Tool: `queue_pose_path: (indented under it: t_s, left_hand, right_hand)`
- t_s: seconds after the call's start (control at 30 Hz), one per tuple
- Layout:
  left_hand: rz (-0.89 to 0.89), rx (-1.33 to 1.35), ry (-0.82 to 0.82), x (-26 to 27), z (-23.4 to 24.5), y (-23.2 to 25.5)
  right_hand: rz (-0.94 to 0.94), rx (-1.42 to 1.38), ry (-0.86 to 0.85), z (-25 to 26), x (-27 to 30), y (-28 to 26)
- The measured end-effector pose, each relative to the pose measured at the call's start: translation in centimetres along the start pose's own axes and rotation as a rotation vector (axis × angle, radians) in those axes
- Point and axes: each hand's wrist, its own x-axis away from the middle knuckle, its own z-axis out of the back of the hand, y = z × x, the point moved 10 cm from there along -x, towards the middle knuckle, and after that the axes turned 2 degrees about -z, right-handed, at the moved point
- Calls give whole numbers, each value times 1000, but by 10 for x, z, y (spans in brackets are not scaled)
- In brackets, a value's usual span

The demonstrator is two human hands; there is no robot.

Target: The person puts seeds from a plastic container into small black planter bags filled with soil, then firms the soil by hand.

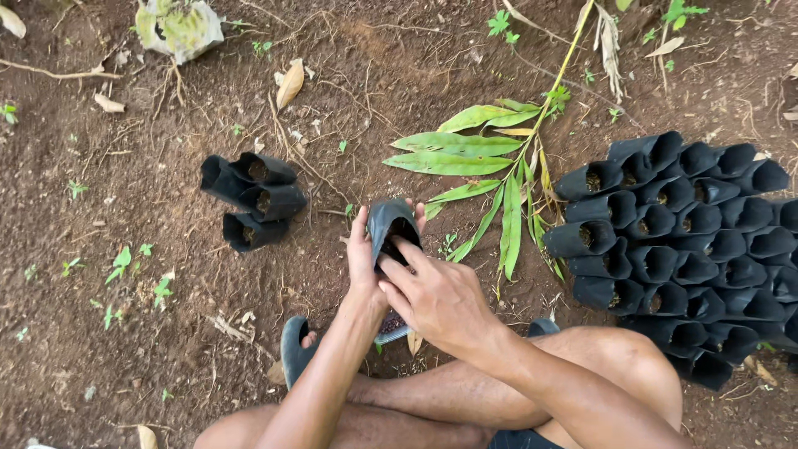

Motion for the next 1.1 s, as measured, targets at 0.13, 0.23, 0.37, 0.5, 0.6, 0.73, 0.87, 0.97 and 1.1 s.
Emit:
queue_pose_path:
  t_s: [0.13, 0.23, 0.37, 0.5, 0.6, 0.73, 0.87, 0.97, 1.1]
  left_hand:
    - [-21, -45, 21, -2, 12, 1]
    - [-7, -9, 5, -2, 19, -9]
    - [-16, 21, -39, -11, 19, -8]
    - [-70, 52, 7, -4, 22, 3]
    - [-84, 36, 2, -5, 20, 5]
    - [-76, 55, -19, -6, 13, 8]
    - [-69, 51, -10, -7, 18, 10]
    - [-36, 70, -19, -7, 13, 3]
    - [-39, 80, 7, 3, 9, 6]
  right_hand:
    - [-69, -13, -63, -8, -1, 10]
    - [-93, -28, -79, -15, -4, 13]
    - [-106, -3, -131, -31, -7, 19]
    - [-107, 4, -219, -31, -8, 4]
    - [-161, 21, -214, -35, -10, 11]
    - [-139, 24, -286, -45, -9, 8]
    - [-125, 23, -281, -38, -13, 0]
    - [-171, 22, -299, -57, -9, 20]
    - [-182, -38, -378, -55, -7, 9]
